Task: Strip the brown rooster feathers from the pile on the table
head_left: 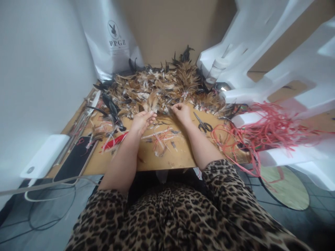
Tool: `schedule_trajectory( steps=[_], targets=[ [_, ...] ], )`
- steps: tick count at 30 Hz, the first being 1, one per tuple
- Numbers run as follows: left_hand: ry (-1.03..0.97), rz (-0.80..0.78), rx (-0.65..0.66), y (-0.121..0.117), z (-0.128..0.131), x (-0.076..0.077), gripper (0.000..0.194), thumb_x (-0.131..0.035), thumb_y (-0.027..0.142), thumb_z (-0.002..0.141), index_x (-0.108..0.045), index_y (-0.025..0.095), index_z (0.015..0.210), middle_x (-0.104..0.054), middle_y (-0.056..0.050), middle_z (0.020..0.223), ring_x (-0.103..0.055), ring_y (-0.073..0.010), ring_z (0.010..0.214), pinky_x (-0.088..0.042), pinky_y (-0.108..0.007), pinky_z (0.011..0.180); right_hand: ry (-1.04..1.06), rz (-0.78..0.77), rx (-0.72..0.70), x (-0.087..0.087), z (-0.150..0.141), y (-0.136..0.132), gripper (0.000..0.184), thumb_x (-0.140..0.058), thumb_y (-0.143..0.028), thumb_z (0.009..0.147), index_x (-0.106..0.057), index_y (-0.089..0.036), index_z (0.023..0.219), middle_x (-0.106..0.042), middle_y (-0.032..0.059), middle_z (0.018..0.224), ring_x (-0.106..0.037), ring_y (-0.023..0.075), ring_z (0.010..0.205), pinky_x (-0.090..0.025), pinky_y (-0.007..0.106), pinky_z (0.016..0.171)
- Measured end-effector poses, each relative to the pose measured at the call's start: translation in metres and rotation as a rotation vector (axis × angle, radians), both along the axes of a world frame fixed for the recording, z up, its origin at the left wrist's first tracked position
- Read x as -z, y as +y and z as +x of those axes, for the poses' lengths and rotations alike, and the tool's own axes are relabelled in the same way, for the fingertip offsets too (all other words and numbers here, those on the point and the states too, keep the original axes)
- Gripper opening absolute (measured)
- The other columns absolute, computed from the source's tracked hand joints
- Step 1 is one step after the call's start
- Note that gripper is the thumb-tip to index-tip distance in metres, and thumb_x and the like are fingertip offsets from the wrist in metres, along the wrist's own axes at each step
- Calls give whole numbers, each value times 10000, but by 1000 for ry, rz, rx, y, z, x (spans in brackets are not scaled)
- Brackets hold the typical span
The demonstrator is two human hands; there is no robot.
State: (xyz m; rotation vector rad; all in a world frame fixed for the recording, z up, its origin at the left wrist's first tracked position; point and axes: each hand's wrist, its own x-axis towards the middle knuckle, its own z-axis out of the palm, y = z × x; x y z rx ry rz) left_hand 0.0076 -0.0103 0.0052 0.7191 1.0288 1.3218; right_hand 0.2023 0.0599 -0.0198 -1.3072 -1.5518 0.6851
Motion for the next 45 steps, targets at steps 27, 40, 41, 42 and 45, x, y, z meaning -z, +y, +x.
schedule_trajectory(
  steps=[27, 40, 41, 42, 45],
  targets=[
    [-210, -82, 239, 0, -5, 2, 53, -602, 104, 778, -640, 72, 798, -706, -95, 791, -620, -59, 561, -456, -101, 462, -443, 556, -260, -26, -21, -37, 202, -468, -255, 852, -659, -193, 875, -572, 66, 913, -505, 166, 880, -387, 293, 792],
    [-133, -46, 139, -1, -2, -2, 23, -629, 67, 739, -649, 67, 727, -676, -67, 707, -579, -31, 534, -435, -93, 473, -319, 427, -228, -24, -25, -38, 187, -487, -268, 832, -656, -192, 861, -583, 70, 943, -520, 169, 920, -393, 309, 842],
    [-121, -32, 116, -1, -3, -1, 30, -626, 72, 741, -651, 66, 725, -676, -66, 703, -579, -32, 536, -432, -94, 474, -244, 380, -200, -22, -24, -35, 172, -505, -270, 814, -653, -185, 838, -590, 65, 924, -530, 164, 902, -401, 305, 834],
    [-115, -19, 97, 0, -4, -1, 36, -625, 79, 743, -652, 67, 724, -675, -65, 702, -578, -31, 538, -429, -95, 473, -160, 318, -171, -20, -23, -31, 154, -529, -276, 791, -647, -178, 810, -598, 58, 895, -538, 159, 872, -412, 300, 815],
    [-131, 27, 43, 3, -6, -2, 32, -636, 95, 737, -649, 75, 715, -672, -56, 706, -576, -28, 542, -418, -93, 467, 164, 38, -131, -14, -20, -20, 172, -605, -330, 708, -618, -162, 742, -602, 18, 732, -530, 122, 687, -425, 259, 663]
  ],
)
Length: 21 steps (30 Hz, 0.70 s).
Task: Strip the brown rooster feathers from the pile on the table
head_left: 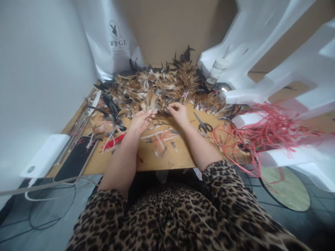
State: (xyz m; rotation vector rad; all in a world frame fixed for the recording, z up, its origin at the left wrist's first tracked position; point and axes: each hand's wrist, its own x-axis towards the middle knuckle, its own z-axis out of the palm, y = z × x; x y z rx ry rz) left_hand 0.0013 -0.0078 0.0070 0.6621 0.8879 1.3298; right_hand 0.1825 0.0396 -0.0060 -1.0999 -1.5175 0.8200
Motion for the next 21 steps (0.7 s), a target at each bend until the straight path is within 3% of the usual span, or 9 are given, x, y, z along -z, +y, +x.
schedule_trajectory(
  steps=[3, 6, 9, 14, 21],
  targets=[
    [-34, 35, -48, 1, -2, -2, 32, -648, 103, 729, -645, 79, 708, -664, -47, 695, -580, -31, 553, -412, -94, 463, 309, -336, -114, 0, 2, 4, 282, -672, -402, 618, -597, -155, 731, -589, -11, 641, -458, 70, 517, -342, 202, 486],
    [-33, 51, -69, 1, -3, -2, 27, -642, 112, 736, -648, 88, 723, -664, -42, 696, -579, -30, 562, -413, -94, 473, 462, -506, -253, -6, 4, 1, 350, -738, -411, 529, -587, -159, 720, -606, -20, 649, -434, 44, 473, -294, 177, 433],
    [-26, 59, -72, 1, -3, -1, 32, -639, 119, 741, -645, 95, 722, -667, -38, 705, -580, -28, 561, -417, -96, 479, 442, -507, -312, -12, 5, -5, 353, -756, -413, 511, -590, -160, 693, -599, -30, 608, -432, 41, 459, -291, 175, 428],
    [-11, 70, -59, 1, 0, -1, 45, -661, 135, 725, -647, 93, 734, -668, -34, 703, -583, -29, 545, -431, -106, 488, 158, -427, -406, -13, 1, -14, 343, -739, -448, 565, -613, -136, 631, -553, -30, 516, -414, 43, 443, -289, 190, 446],
    [47, 71, -9, -3, 7, -1, 127, -717, 177, 668, -648, 86, 724, -680, -50, 713, -585, -36, 540, -426, -116, 485, 309, -422, -335, -17, -21, -25, 397, -739, -486, 551, -634, -150, 732, -522, -53, 506, -420, 47, 463, -303, 185, 467]
  ],
)
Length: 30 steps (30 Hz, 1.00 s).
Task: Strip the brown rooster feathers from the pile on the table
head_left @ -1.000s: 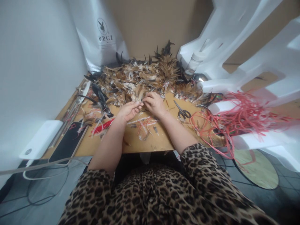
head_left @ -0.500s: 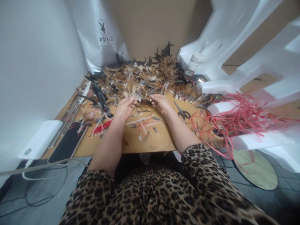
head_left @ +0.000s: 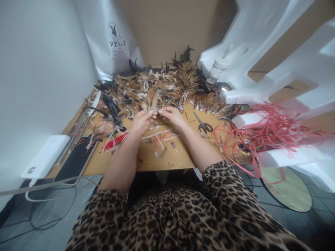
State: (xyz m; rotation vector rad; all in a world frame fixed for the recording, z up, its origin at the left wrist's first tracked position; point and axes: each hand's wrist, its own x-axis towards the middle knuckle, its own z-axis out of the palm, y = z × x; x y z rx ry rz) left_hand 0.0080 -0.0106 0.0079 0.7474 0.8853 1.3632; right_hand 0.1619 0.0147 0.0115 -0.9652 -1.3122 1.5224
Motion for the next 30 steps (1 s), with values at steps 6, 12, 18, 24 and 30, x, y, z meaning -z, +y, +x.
schedule_trajectory(
  steps=[6, 12, 18, 24, 30],
  targets=[
    [66, 55, 48, -1, 2, 4, 151, -724, 197, 652, -662, 84, 730, -683, -54, 702, -592, -50, 544, -435, -133, 498, 111, -61, 40, 5, -12, -2, 394, -749, -491, 531, -541, -176, 640, -471, -71, 462, -350, 43, 402, -225, 187, 416],
    [59, -8, 57, 0, 2, 5, 160, -714, 198, 673, -658, 82, 767, -693, -67, 736, -605, -58, 544, -440, -142, 488, 80, -3, 89, 3, -11, -3, 423, -738, -508, 527, -472, -181, 572, -469, -64, 476, -364, 55, 434, -257, 197, 441],
    [48, -80, 95, 0, 2, 6, 122, -690, 173, 704, -654, 75, 766, -695, -75, 731, -607, -53, 540, -437, -127, 477, -14, 118, 122, -1, -8, -2, 347, -700, -454, 575, -495, -175, 559, -468, -56, 508, -371, 59, 488, -287, 203, 492],
    [89, -69, 133, -1, 2, 8, 141, -708, 187, 685, -653, 65, 729, -689, -80, 707, -601, -53, 522, -421, -119, 454, -122, 245, 145, 1, -8, 0, 276, -659, -392, 612, -509, -169, 550, -472, -50, 533, -376, 66, 527, -312, 212, 541],
    [160, -62, 117, -2, 4, 7, 173, -742, 205, 644, -640, 70, 680, -665, -72, 639, -576, -57, 489, -418, -139, 455, -173, 249, 152, 2, -7, 0, 294, -656, -415, 618, -519, -164, 550, -461, -47, 527, -361, 66, 515, -294, 215, 518]
  ],
)
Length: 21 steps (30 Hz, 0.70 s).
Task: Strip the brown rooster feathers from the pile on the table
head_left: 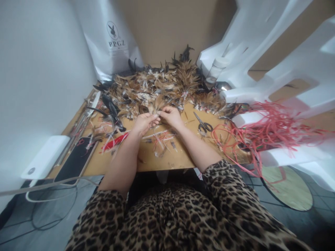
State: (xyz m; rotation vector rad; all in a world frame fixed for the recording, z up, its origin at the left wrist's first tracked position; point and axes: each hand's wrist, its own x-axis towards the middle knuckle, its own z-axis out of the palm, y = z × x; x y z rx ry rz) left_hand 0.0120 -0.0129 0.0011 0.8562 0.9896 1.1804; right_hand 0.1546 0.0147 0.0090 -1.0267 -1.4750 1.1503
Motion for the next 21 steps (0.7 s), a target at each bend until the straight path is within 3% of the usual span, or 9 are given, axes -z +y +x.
schedule_trajectory(
  steps=[11, 17, 21],
  targets=[
    [158, 23, 17, 0, 0, 2, 221, -725, 271, 654, -642, 71, 699, -685, -87, 697, -572, -59, 499, -429, -160, 483, 176, -224, -71, 1, -2, -2, 351, -736, -444, 525, -551, -154, 593, -485, -66, 487, -356, 45, 448, -255, 200, 460],
    [85, 14, 79, -2, -1, 1, 261, -749, 303, 629, -656, 67, 692, -681, -87, 679, -567, -57, 478, -399, -142, 434, 286, -266, -134, 6, -3, -1, 337, -754, -409, 518, -532, -170, 602, -483, -75, 478, -369, 47, 431, -255, 193, 451],
    [76, 5, 65, 0, -3, 2, 247, -753, 291, 631, -644, 70, 657, -642, -54, 581, -533, -43, 438, -393, -137, 428, 204, -219, -160, 10, -1, 6, 296, -717, -415, 579, -554, -171, 623, -494, -63, 479, -390, 58, 436, -294, 196, 461]
  ],
)
